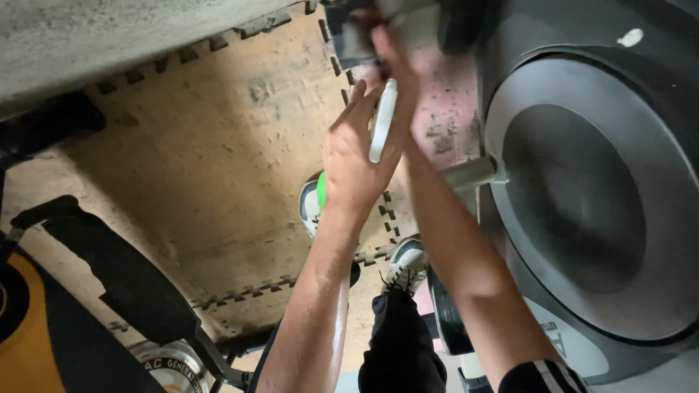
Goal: Wiping down and cleaning an elliptical trainer with a spray bottle and a rag.
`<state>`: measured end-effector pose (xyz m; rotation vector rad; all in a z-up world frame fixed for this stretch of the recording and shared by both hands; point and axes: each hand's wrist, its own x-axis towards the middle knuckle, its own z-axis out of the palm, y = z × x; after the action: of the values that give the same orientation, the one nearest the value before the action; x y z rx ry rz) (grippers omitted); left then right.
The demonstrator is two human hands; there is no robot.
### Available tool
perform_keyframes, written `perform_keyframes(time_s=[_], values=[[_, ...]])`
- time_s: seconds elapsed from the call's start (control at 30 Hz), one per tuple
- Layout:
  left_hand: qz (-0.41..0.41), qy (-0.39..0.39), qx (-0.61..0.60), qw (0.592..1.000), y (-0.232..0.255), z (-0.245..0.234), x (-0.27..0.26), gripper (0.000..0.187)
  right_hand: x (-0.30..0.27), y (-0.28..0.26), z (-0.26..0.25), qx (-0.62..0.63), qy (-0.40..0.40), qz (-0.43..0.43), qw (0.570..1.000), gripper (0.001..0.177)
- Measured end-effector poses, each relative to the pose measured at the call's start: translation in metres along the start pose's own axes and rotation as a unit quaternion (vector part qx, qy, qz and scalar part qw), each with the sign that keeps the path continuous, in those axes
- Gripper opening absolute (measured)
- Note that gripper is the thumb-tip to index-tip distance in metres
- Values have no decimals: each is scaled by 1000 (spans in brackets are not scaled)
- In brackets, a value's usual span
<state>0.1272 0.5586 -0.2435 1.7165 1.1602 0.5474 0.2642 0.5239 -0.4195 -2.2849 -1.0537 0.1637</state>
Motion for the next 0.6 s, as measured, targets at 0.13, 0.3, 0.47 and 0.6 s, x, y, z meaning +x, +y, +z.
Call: perform_keyframes(time_s=[0.13,0.3,0.47,0.6], values=[[9,-11,-18,1000,3,4,2,43,32,13,-31,-108,-5,-78,991,60],[-2,-51,-23,998,6,20,9,39,65,36,-14,-186,-89,-74,976,57],[53,-53,-46,996,23,20,20,43,83,56,15,-287,-103,-63,950,41],[49,-70,-44,995,31,18,28,50,89,51,26,-320,-14,-91,943,36]])
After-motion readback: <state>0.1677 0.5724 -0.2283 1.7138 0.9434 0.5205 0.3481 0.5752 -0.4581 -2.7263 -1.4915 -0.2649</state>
